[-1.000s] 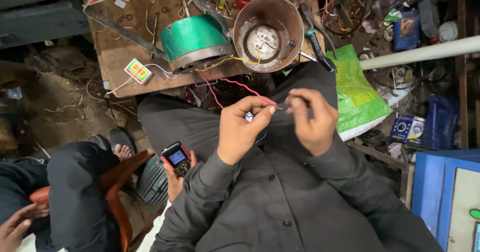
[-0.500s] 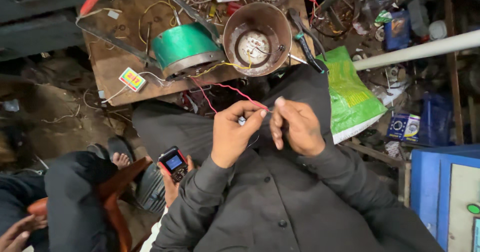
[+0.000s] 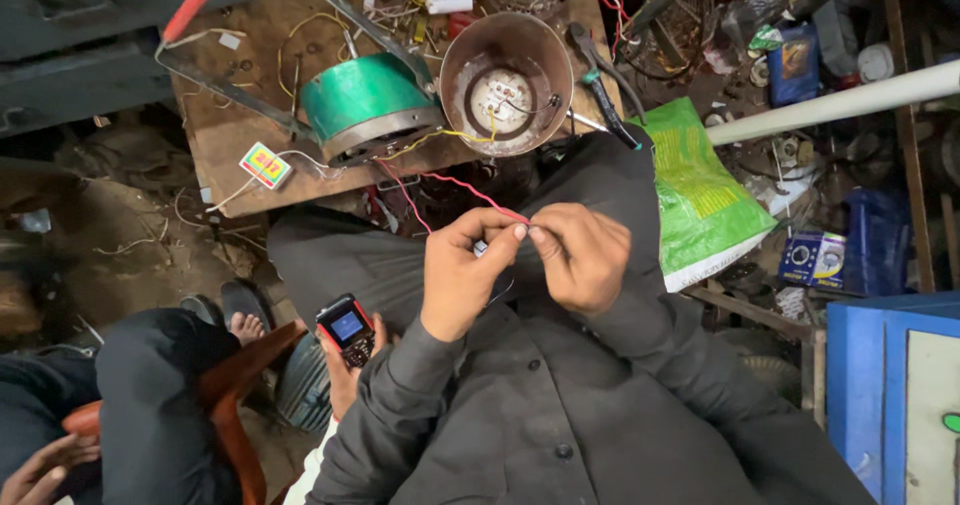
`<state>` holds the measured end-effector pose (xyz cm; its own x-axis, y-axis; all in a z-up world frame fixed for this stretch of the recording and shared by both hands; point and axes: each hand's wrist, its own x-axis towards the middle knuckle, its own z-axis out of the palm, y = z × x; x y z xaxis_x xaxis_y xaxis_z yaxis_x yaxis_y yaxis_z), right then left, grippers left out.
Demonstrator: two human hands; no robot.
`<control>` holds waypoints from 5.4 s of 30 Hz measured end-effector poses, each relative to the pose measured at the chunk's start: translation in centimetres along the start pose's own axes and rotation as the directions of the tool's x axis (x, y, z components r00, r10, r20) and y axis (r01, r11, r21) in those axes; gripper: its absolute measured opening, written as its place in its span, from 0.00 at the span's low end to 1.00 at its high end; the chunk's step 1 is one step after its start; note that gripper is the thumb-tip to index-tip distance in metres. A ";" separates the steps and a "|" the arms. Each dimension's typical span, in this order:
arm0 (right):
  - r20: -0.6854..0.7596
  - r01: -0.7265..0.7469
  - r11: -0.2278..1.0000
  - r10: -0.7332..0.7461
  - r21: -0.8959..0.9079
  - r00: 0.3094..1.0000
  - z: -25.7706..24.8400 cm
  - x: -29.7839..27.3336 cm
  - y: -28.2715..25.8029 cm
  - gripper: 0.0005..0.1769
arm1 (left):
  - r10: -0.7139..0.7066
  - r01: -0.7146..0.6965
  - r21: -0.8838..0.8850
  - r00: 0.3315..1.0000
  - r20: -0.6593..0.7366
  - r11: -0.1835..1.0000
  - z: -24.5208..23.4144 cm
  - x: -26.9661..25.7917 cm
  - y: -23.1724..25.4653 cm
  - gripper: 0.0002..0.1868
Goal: The person sits on the floor in a workshop and repairs an electrical motor. They strip the ends of red and yellow wires, insert them into the motor's internal winding, and secure the connections using a screwdriver. The person also handles a small white cylindrical component during the process.
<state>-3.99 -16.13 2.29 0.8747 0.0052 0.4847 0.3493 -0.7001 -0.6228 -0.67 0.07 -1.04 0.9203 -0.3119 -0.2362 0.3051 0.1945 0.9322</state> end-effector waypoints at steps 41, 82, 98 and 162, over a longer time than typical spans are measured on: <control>0.349 -0.544 0.737 0.426 0.401 0.835 1.9 0.4 1.3 0.08 | 0.656 -0.503 0.766 0.741 0.145 0.399 -1.0 0.3 3.5 0.11; -0.010 -0.135 0.987 0.137 0.088 0.991 2.3 4.3 -1.2 0.09 | 0.520 -0.369 0.672 0.854 -0.028 0.642 -1.9 1.8 3.6 0.07; 0.126 0.134 0.947 -0.101 -0.293 0.987 1.6 5.5 3.8 0.16 | 0.308 -0.184 0.396 0.910 -0.277 0.900 -2.1 1.2 4.0 0.06; 0.334 0.605 0.788 -0.543 -0.115 0.770 5.7 -4.3 5.2 0.17 | 0.009 0.031 0.177 0.975 -0.221 0.984 -5.8 -1.8 3.0 0.07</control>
<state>-3.99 -15.68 -6.54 0.5966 0.6228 0.5061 0.7657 -0.6306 -0.1267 -0.03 6.64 0.57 0.9543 -0.0969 -0.2828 0.2857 0.0174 0.9582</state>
